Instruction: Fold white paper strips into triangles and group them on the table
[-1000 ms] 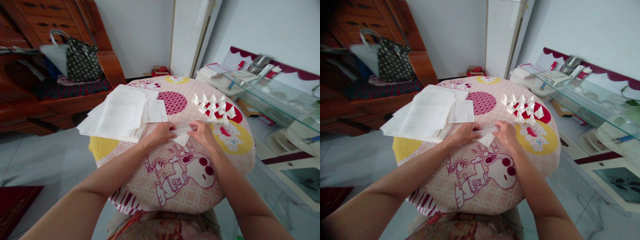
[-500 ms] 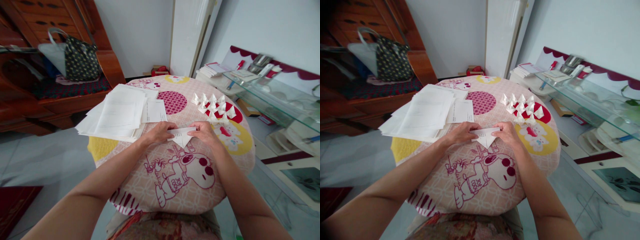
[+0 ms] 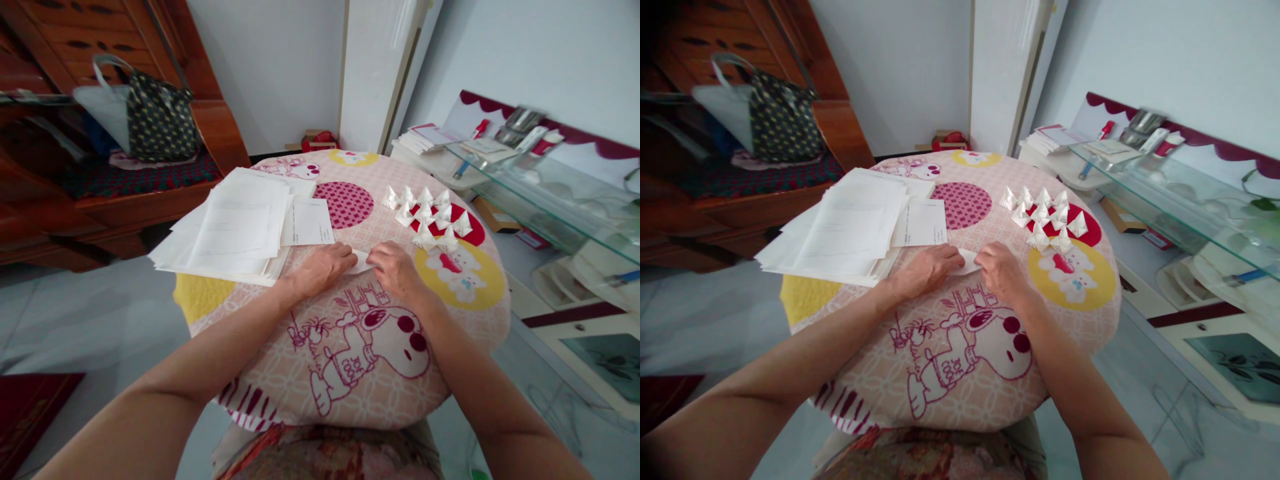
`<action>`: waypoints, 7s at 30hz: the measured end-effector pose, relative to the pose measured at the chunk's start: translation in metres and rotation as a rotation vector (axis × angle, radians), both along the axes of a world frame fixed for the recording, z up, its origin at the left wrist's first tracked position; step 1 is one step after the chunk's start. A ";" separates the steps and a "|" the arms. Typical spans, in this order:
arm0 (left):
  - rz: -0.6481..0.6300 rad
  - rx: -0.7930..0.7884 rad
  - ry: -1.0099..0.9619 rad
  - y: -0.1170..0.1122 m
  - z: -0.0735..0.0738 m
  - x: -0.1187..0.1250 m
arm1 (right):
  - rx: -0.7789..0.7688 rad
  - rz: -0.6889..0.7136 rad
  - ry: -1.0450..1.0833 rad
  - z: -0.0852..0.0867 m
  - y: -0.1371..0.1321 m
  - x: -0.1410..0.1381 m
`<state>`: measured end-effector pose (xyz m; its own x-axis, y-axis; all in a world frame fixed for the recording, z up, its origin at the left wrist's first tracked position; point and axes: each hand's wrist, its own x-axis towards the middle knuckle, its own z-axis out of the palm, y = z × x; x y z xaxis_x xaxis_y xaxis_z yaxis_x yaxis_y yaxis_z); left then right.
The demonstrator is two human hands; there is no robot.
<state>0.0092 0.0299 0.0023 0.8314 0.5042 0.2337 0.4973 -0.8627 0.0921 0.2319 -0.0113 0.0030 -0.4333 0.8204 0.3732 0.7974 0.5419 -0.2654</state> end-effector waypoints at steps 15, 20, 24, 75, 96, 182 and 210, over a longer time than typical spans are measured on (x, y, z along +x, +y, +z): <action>0.050 -0.207 0.075 0.004 0.006 -0.012 | -0.126 0.072 -0.115 -0.011 0.002 0.005; 0.213 -0.276 0.047 0.006 0.007 -0.010 | -0.192 0.054 0.110 -0.014 0.009 0.014; 0.278 -0.407 -0.048 0.010 0.006 -0.010 | -0.246 -0.011 0.205 -0.013 0.015 0.018; 0.448 -0.403 0.002 0.018 -0.002 -0.003 | -0.360 -0.314 0.215 -0.013 0.033 0.004; -0.123 -0.246 -0.031 0.015 -0.015 -0.004 | -0.178 -0.306 0.304 -0.008 0.021 -0.014; 0.302 -0.776 -0.992 0.001 -0.014 0.000 | -0.229 -0.249 0.847 -0.017 0.014 -0.015; -0.066 -1.237 -1.194 -0.008 -0.011 0.008 | -0.734 -0.156 1.232 -0.022 0.008 -0.025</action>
